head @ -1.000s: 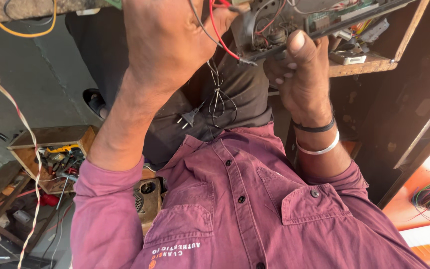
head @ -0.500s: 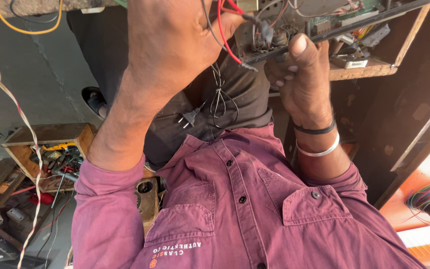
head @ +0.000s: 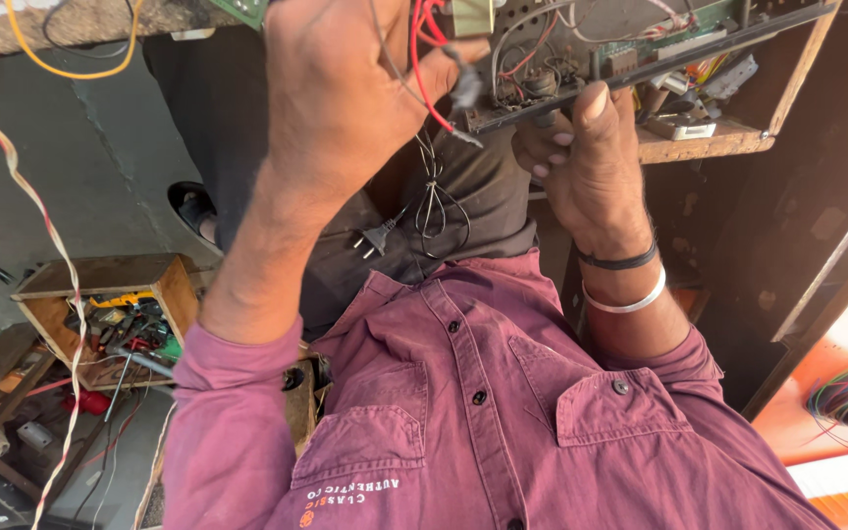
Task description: The person searches through a small wooden box of components, selects a small cylindrical part, and connects wires to a circuit board inside a black electronic device. They use a screwdriver to adjust internal components and reassemble the device casing.
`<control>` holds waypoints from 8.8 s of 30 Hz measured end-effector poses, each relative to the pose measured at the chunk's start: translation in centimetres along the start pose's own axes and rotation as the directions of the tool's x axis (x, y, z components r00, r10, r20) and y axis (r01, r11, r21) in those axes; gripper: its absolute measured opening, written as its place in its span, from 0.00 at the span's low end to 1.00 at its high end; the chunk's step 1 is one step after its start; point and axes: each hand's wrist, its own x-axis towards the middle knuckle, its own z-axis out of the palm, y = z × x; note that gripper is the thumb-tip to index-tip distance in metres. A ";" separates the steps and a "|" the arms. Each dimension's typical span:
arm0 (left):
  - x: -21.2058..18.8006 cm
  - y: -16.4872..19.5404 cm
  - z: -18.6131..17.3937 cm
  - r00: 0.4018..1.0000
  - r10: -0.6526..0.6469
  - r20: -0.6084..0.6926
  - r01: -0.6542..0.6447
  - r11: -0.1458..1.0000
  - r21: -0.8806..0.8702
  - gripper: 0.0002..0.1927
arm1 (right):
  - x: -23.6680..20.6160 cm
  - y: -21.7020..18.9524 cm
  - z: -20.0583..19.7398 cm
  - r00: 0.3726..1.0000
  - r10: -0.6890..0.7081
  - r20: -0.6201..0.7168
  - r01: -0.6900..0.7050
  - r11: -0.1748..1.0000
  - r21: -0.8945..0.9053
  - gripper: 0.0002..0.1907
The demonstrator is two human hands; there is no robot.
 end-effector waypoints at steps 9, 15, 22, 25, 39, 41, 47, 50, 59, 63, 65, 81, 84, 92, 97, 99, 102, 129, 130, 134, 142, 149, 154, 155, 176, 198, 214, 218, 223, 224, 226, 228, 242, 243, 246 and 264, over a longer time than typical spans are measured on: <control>-4.3 1.3 1.5 0.907 -0.417 -0.053 0.284 0.702 -0.653 0.23 | -0.6 -0.6 0.5 0.998 0.021 0.051 -0.022 1.000 0.015 0.36; -5.6 -0.9 2.7 0.845 -0.532 0.056 0.259 0.315 -0.913 0.17 | -1.0 -0.2 0.6 0.999 -0.001 0.041 0.003 0.999 -0.045 0.32; -8.3 0.5 1.8 0.764 -0.605 0.225 0.046 -0.296 -0.954 0.27 | -1.8 1.0 1.4 0.999 0.021 -0.049 -0.025 0.997 -0.076 0.18; -9.7 1.7 1.9 0.772 -0.585 0.249 -0.027 -0.422 -0.906 0.31 | -2.9 1.7 2.8 0.990 -0.131 -0.057 0.090 0.880 -0.467 0.09; -11.2 5.6 3.4 0.849 -0.515 0.113 0.025 -0.174 -0.984 0.50 | -2.3 2.7 9.2 0.784 -0.412 0.465 0.545 0.098 -0.832 0.14; -11.3 5.7 3.5 0.854 -0.506 0.121 0.018 -0.204 -0.979 0.49 | -2.4 2.6 9.0 0.795 -0.395 0.461 0.545 0.131 -0.828 0.14; -12.0 4.8 3.9 0.805 -0.540 0.244 0.158 -0.201 -0.967 0.29 | -2.7 2.5 8.0 0.847 -0.372 0.380 0.494 0.287 -0.821 0.12; -12.8 3.8 4.8 0.772 -0.558 0.304 0.231 -0.199 -0.952 0.17 | -3.0 2.6 7.5 0.852 -0.453 0.263 0.445 0.361 -0.820 0.10; -13.9 1.1 5.4 0.734 -0.470 0.490 0.336 -0.376 -0.864 0.08 | -3.0 1.6 6.4 0.717 -0.482 0.504 0.604 0.067 -0.794 0.12; -12.9 0.5 6.3 0.710 -0.587 0.389 0.299 -0.249 -0.921 0.09 | -3.3 0.1 5.7 0.672 -0.468 0.574 0.622 -0.063 -0.780 0.15; -11.4 -0.4 7.9 0.615 -0.701 0.361 0.245 -0.265 -0.932 0.11 | -3.5 -1.2 4.8 0.619 -0.507 0.600 0.582 -0.216 -0.784 0.15; -6.0 -2.2 13.7 0.781 -0.559 0.278 -0.036 -0.485 -0.874 0.11 | -2.0 -4.2 0.4 0.506 -0.701 0.503 0.518 -0.219 -0.827 0.13; -5.8 -2.1 13.6 0.773 -0.570 0.279 -0.008 -0.448 -0.894 0.11 | -1.7 -4.4 0.0 0.520 -0.692 0.500 0.513 -0.215 -0.831 0.15; -6.5 -1.8 11.2 0.888 -0.393 0.239 -0.035 -0.575 -0.817 0.10 | -0.7 -8.7 3.1 0.633 -0.526 0.567 0.498 -0.283 -0.819 0.15; -6.3 -0.4 10.3 0.753 -0.603 0.265 0.165 -0.216 -0.962 0.11 | 2.7 -12.3 5.9 0.667 -0.157 0.728 0.655 -0.342 -0.674 0.12; -5.8 0.2 9.8 0.726 -0.640 0.250 0.212 -0.137 -0.968 0.11 | 3.8 -12.5 6.4 0.647 -0.080 0.758 0.681 -0.385 -0.623 0.08; -5.1 0.9 9.0 0.712 -0.649 0.267 0.230 -0.144 -0.962 0.10 | 3.3 -13.6 5.8 0.770 -0.133 0.624 0.638 0.128 -0.759 0.04; -5.1 1.1 8.2 0.726 -0.646 0.238 0.228 -0.101 -0.969 0.09 | 2.2 -10.5 7.5 0.718 -0.222 0.660 0.613 -0.249 -0.750 0.12; -4.9 1.1 8.3 0.724 -0.654 0.219 0.212 -0.092 -0.973 0.09 | 2.3 -10.1 7.5 0.695 -0.235 0.679 0.607 -0.314 -0.730 0.13; -4.4 0.9 9.1 0.755 -0.655 0.008 0.121 0.128 -0.984 0.07 | 2.6 -8.6 7.4 0.714 -0.254 0.652 0.558 -0.355 -0.750 0.14; -4.7 0.3 9.5 0.700 -0.714 0.029 0.278 0.234 -0.932 0.02 | 2.9 -7.9 8.1 0.781 -0.195 0.593 0.511 -0.347 -0.787 0.14; -4.8 0.1 9.6 0.732 -0.681 -0.022 0.222 0.269 -0.937 0.07 | 3.2 -7.7 8.5 0.780 -0.173 0.602 0.508 -0.386 -0.770 0.14; -4.6 0.0 9.6 0.690 -0.723 0.002 0.265 0.251 -0.931 0.06 | 3.5 -7.1 7.7 0.747 -0.209 0.631 0.536 -0.372 -0.758 0.12; -4.6 0.1 9.6 0.676 -0.737 0.000 0.290 0.266 -0.919 0.06 | 3.5 -7.1 7.7 0.740 -0.215 0.638 0.541 -0.373 -0.754 0.12; -4.4 1.2 8.9 0.699 -0.715 -0.018 0.249 0.266 -0.931 0.03 | 0.8 -9.2 9.2 0.815 0.084 0.573 0.561 -0.361 -0.745 0.35; -4.3 1.4 9.0 0.707 -0.707 -0.034 0.297 0.341 -0.892 0.02 | 0.4 -8.5 8.7 0.812 0.040 0.583 0.520 -0.503 -0.690 0.43; -5.3 1.1 8.4 0.755 -0.655 0.017 0.280 0.299 -0.912 0.04 | 0.9 -8.3 7.7 0.743 -0.025 0.669 0.572 -0.495 -0.654 0.36; -5.1 1.7 7.9 0.776 -0.630 -0.024 0.256 0.349 -0.901 0.07 | 0.8 -8.1 6.7 0.741 -0.066 0.669 0.575 -0.454 -0.681 0.36; -5.0 1.5 8.7 0.771 -0.635 -0.041 0.185 0.285 -0.940 0.04 | 0.9 -8.5 7.0 0.739 -0.085 0.668 0.597 -0.375 -0.709 0.40; -5.1 1.4 8.9 0.766 -0.642 -0.038 0.208 0.303 -0.930 0.03 | 0.9 -8.7 7.3 0.728 -0.077 0.681 0.611 -0.378 -0.696 0.41; -5.2 1.2 9.3 0.736 -0.676 -0.039 0.298 0.375 -0.878 0.08 | 0.9 -9.1 7.9 0.690 -0.029 0.723 0.631 -0.466 -0.621 0.45; -5.4 1.1 9.5 0.716 -0.696 -0.057 0.314 0.394 -0.864 0.09 | 1.1 -9.3 8.4 0.673 0.007 0.740 0.622 -0.547 -0.560 0.47; -4.5 1.2 9.1 0.719 -0.692 -0.057 0.293 0.378 -0.878 0.07 | 1.2 -8.6 5.4 0.697 -0.084 0.712 0.579 -0.519 -0.629 0.47; -4.6 1.1 9.4 0.721 -0.689 -0.073 0.276 0.382 -0.882 0.07 | 1.3 -8.6 5.3 0.694 -0.079 0.716 0.582 -0.524 -0.622 0.47; -4.8 0.6 10.3 0.708 -0.700 -0.092 0.234 0.356 -0.905 0.06 | 1.3 -8.8 5.0 0.659 -0.076 0.748 0.628 -0.493 -0.603 0.44; -4.6 1.8 10.5 0.694 -0.689 0.207 0.260 -0.028 -0.965 0.08 | -0.5 8.6 0.3 0.827 -0.509 -0.241 0.359 0.806 -0.470 0.03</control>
